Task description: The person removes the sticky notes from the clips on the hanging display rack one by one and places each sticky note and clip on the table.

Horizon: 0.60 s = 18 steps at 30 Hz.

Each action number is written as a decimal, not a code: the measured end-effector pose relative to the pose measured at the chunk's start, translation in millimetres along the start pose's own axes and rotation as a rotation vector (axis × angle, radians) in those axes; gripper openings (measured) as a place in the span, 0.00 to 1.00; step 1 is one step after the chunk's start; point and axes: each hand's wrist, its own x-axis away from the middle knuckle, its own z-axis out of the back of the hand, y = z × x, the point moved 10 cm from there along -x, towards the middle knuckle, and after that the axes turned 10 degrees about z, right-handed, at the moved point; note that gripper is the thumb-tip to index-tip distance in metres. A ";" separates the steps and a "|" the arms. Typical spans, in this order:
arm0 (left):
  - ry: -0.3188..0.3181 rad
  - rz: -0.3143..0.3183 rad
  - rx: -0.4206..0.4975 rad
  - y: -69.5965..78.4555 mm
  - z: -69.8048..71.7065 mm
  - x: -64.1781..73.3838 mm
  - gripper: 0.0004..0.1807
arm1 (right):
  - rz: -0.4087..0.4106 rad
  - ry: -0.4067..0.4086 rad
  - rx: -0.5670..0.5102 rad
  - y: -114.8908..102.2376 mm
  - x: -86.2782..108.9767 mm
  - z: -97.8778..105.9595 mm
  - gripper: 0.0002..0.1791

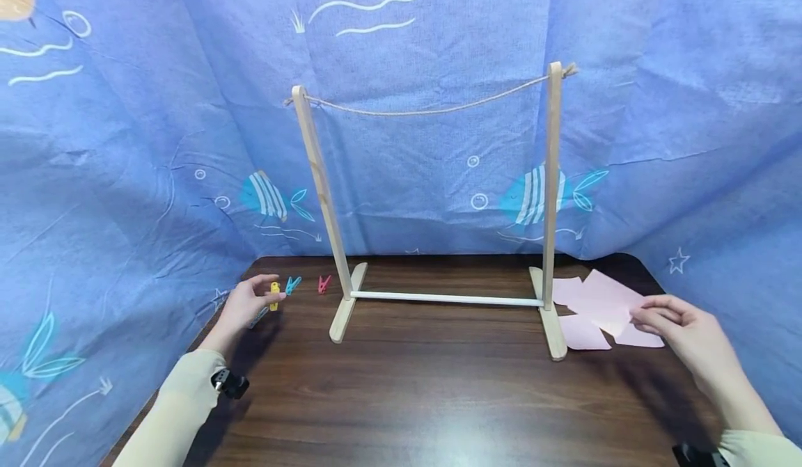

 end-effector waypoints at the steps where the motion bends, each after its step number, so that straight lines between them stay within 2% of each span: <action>1: -0.005 0.003 -0.009 -2.2 -3.7 -0.7 0.27 | -0.006 -0.021 0.004 3.0 2.7 -0.2 0.17; 7: -0.053 0.034 -0.051 -12.1 -20.3 -3.6 0.26 | -0.085 -0.116 0.037 24.0 17.1 -4.5 0.22; 10: -0.083 0.048 -0.073 -14.8 -27.0 -6.0 0.25 | -0.150 -0.137 0.103 35.7 24.2 -5.8 0.19; 18: -0.171 0.124 -0.092 -24.3 -43.9 -7.6 0.25 | -0.223 -0.207 0.116 59.7 36.9 -17.3 0.12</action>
